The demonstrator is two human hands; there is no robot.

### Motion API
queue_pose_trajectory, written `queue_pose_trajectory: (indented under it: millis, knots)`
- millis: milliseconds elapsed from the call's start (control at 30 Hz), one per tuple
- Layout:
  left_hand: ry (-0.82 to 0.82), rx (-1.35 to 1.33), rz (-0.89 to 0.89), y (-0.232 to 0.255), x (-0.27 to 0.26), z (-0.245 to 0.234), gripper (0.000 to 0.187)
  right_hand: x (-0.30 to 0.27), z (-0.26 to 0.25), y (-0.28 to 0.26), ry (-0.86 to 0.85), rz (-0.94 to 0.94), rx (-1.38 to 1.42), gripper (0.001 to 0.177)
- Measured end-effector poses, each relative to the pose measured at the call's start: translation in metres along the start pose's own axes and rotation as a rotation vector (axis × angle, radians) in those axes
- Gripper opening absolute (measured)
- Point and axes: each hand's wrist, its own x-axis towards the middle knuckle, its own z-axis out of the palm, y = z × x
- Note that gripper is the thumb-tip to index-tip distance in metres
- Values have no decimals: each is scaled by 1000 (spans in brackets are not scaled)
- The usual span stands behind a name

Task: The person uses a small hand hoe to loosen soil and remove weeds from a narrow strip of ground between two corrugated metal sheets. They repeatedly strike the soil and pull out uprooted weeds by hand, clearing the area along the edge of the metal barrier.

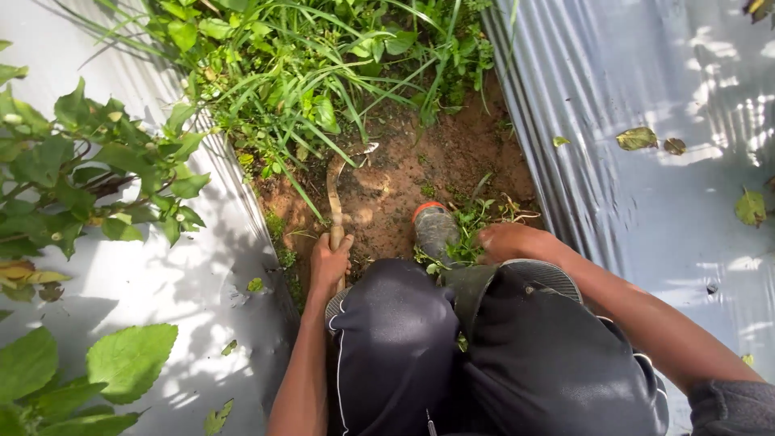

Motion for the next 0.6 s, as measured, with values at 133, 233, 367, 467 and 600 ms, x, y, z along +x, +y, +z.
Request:
queue_pose_trajectory:
  millis: [133,233,367,467,600]
  knots:
    - [51,18,15,-14,-15,-8,44,-29,-157,-85,19,-111,41,59]
    - [95,10,31,-46,-12,-10,52,-50,-238,-167,-32,-381,160,68]
    - [183,49,64,-93,14,-10,61,-11,-270,-244,237,-727,44,70]
    - [237,19,76,-119,28,-2,67,19,-284,-274,557,-865,-38,63]
    - [250,28,-14,-129,21,7,58,139,-258,-271,900,-940,-106,63]
